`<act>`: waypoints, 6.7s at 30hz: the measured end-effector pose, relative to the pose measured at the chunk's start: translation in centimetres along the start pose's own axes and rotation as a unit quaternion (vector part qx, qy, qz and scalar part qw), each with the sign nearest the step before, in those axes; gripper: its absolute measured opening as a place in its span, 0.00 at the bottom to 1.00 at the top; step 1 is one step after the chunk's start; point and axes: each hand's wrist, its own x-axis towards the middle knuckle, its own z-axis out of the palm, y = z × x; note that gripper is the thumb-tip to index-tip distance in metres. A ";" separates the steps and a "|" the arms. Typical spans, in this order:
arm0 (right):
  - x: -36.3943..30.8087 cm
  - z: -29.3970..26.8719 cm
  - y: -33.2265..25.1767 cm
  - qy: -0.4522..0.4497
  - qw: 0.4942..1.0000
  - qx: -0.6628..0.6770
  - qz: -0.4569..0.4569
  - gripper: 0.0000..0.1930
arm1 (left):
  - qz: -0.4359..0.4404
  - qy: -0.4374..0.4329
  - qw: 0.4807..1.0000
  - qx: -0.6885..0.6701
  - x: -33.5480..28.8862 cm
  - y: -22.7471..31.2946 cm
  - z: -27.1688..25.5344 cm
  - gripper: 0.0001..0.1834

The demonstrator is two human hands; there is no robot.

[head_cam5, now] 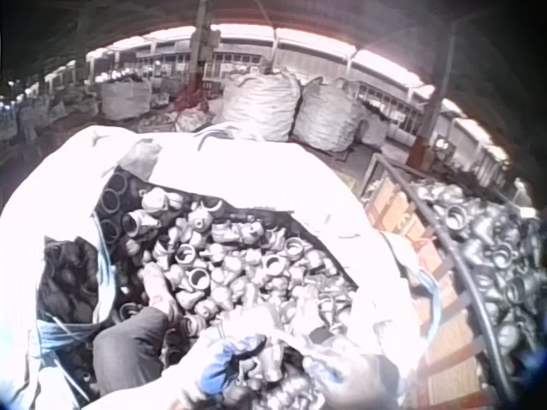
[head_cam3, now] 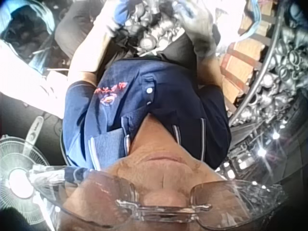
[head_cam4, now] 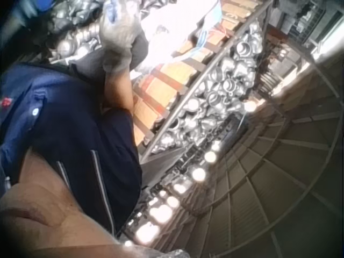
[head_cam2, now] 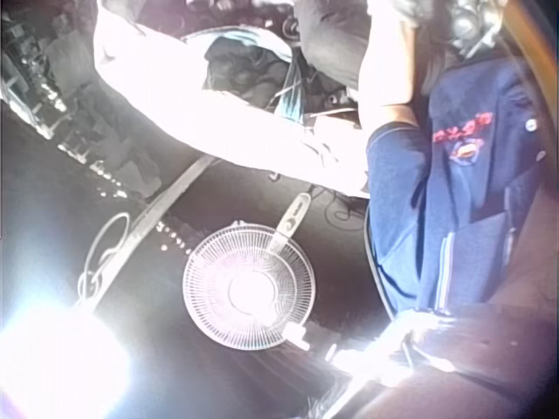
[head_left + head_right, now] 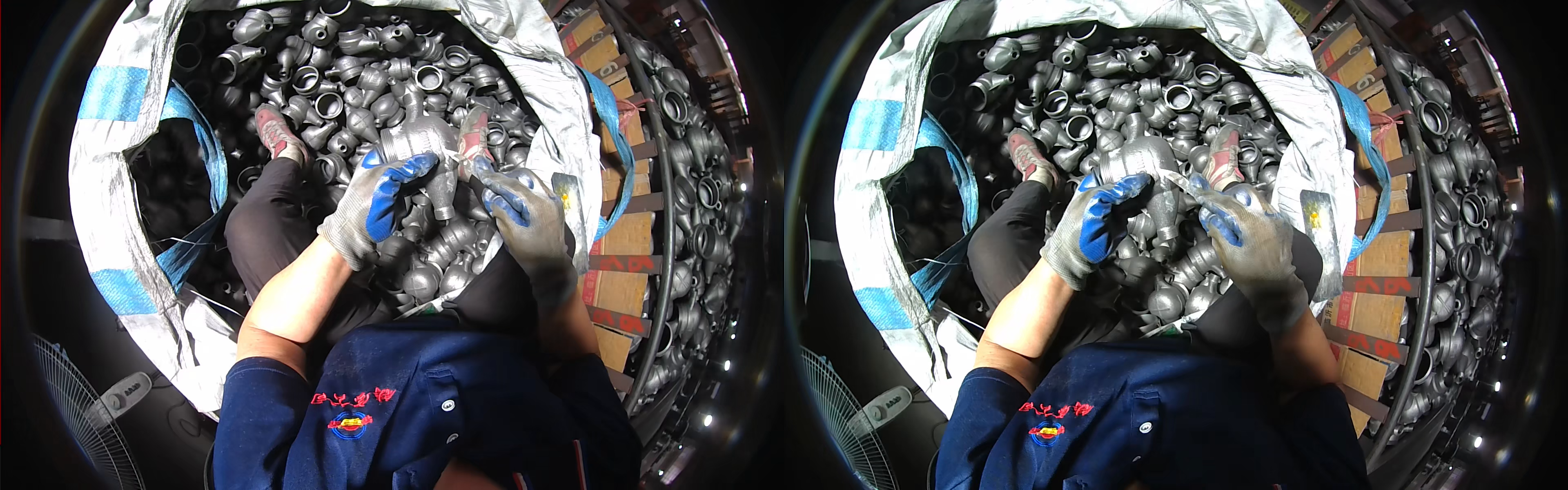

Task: The person cleans metal casting parts by removing debris from their holes with a small pick tool.

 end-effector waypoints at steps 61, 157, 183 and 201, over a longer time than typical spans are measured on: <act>-3.4 3.2 1.9 0.010 0.877 0.434 0.207 0.13 | -0.257 0.090 0.508 -0.817 2.2 -1.9 2.8 0.22; -21.8 -6.8 20.7 0.104 0.872 -0.178 0.445 0.12 | -0.255 -0.005 0.923 -0.289 -1.5 -5.0 4.2 0.10; -12.4 -8.1 6.5 0.054 0.835 0.462 0.293 0.23 | -0.336 0.021 0.767 -0.547 -0.4 -1.0 4.1 0.10; -4.4 0.4 0.4 0.027 0.983 0.183 0.006 0.19 | -0.280 0.033 0.830 -0.481 0.3 1.2 3.3 0.20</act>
